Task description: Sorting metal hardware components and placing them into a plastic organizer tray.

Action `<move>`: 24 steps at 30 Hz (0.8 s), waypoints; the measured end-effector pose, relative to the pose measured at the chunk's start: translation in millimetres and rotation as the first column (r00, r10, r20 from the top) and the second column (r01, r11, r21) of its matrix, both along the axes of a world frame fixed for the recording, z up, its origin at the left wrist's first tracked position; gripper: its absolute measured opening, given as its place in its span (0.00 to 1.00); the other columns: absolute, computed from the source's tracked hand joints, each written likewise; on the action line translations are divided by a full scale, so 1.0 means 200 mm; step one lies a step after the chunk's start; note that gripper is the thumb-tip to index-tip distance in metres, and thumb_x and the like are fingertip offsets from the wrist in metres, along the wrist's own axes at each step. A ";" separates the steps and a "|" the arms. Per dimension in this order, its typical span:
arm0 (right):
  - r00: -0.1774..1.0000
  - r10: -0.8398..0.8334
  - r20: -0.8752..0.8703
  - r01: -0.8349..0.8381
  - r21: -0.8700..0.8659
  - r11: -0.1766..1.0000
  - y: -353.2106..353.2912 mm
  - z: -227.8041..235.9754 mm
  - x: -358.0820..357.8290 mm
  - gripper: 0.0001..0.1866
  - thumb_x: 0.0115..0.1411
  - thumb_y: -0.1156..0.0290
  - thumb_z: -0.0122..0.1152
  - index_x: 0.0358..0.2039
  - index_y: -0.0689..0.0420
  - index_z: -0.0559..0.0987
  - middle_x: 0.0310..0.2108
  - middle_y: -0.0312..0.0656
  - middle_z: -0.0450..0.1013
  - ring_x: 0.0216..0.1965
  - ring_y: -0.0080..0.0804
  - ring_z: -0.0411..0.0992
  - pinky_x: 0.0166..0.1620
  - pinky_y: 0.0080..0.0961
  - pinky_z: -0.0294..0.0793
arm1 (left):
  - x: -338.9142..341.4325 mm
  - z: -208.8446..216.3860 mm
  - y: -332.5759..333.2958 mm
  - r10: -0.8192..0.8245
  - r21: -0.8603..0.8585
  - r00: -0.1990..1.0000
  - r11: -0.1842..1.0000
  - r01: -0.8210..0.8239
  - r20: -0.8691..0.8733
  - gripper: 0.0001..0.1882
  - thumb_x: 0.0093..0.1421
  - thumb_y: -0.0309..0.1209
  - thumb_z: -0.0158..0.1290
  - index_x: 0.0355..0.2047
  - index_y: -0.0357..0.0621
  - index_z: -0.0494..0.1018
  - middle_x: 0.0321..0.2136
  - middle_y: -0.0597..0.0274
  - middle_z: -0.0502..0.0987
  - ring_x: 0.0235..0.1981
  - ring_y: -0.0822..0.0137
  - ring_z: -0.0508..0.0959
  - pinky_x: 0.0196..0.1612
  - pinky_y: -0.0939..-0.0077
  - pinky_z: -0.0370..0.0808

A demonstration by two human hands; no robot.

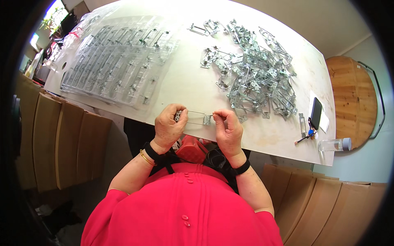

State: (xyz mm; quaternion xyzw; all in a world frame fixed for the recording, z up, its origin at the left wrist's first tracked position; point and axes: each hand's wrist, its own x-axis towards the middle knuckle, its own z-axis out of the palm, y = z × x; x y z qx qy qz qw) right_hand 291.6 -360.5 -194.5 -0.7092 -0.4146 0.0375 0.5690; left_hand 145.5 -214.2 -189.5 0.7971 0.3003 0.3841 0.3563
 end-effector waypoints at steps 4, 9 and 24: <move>1.000 0.007 -0.021 -0.005 0.077 0.997 -0.01 -0.01 0.00 0.07 0.67 0.79 0.69 0.43 0.59 0.80 0.36 0.41 0.81 0.36 0.29 0.78 0.43 0.25 0.78 | 0.01 -0.01 -0.01 0.015 0.006 0.999 1.000 -0.015 0.041 0.05 0.61 0.25 0.63 0.36 0.44 0.79 0.32 0.55 0.82 0.32 0.51 0.84 0.34 0.63 0.80; 0.999 0.034 -0.011 -0.034 0.056 0.998 -0.02 0.01 0.01 0.07 0.66 0.79 0.69 0.42 0.60 0.80 0.36 0.41 0.80 0.35 0.30 0.78 0.43 0.25 0.78 | 0.02 -0.03 0.00 0.067 -0.009 0.994 0.998 -0.066 0.091 0.04 0.63 0.25 0.63 0.37 0.41 0.80 0.30 0.57 0.82 0.25 0.63 0.79 0.31 0.71 0.76; 0.999 0.015 0.038 -0.012 -0.081 0.997 -0.02 0.05 -0.03 0.08 0.64 0.80 0.71 0.41 0.59 0.80 0.36 0.43 0.80 0.34 0.36 0.80 0.38 0.27 0.78 | 0.02 -0.01 -0.01 0.056 -0.057 0.997 0.997 -0.054 0.050 0.04 0.62 0.25 0.62 0.37 0.43 0.78 0.32 0.54 0.82 0.32 0.51 0.83 0.35 0.62 0.80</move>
